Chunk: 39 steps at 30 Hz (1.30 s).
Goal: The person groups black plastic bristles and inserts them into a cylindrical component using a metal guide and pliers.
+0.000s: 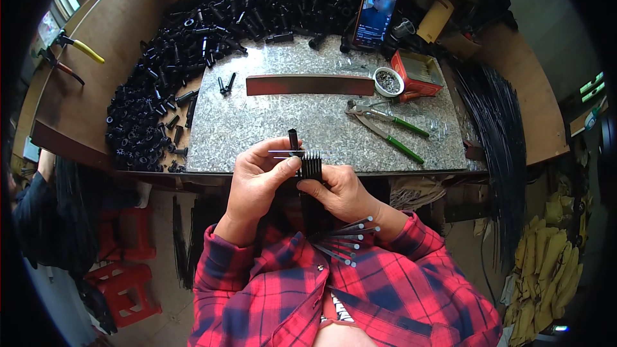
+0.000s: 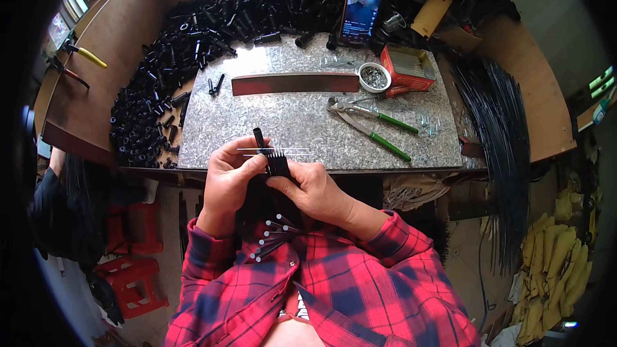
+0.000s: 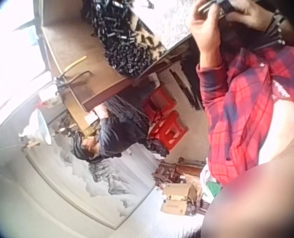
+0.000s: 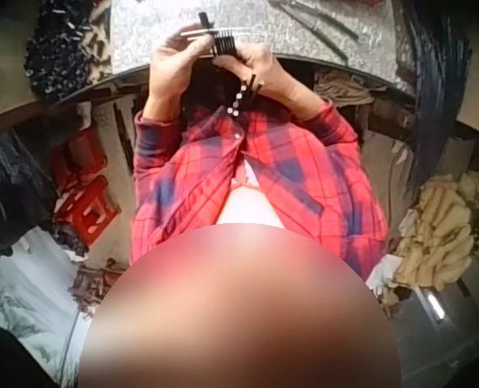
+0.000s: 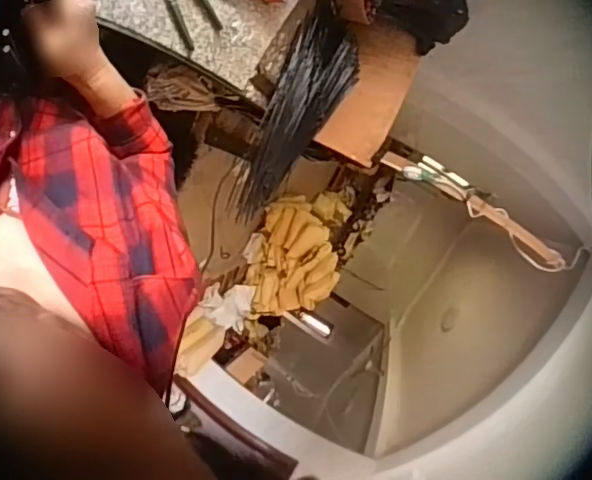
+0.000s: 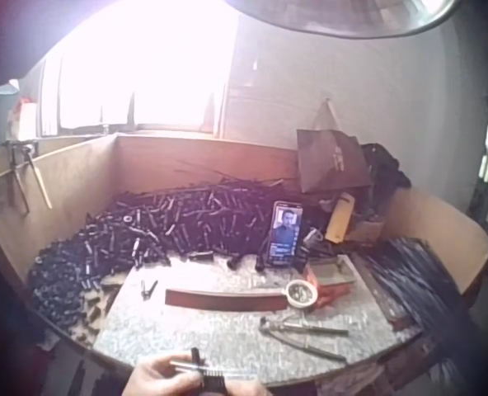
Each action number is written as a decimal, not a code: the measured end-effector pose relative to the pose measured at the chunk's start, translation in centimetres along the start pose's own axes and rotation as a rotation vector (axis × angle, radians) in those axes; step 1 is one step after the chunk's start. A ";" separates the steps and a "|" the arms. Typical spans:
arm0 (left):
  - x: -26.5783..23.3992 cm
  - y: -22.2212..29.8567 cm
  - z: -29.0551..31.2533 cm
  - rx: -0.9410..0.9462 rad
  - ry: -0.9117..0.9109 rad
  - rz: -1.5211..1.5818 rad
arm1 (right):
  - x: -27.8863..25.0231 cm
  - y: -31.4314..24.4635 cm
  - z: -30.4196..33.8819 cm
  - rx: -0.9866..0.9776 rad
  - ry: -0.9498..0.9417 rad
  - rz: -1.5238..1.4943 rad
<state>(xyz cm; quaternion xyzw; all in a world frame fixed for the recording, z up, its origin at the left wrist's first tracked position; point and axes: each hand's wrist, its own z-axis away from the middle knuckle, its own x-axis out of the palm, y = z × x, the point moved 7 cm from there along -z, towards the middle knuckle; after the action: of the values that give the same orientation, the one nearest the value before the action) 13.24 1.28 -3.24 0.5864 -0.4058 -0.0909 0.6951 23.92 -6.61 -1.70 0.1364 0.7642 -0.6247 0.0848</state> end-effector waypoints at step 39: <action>1.0 -3.8 0.7 0.053 0.077 0.346 | 0.6 4.4 -0.3 0.306 -0.213 -0.432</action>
<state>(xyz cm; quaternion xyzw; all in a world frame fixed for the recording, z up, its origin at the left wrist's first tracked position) 14.75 -0.91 -6.14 0.5289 -0.4759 0.0631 0.6998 24.73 -5.48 -5.88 -0.0846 0.6593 -0.7470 0.0078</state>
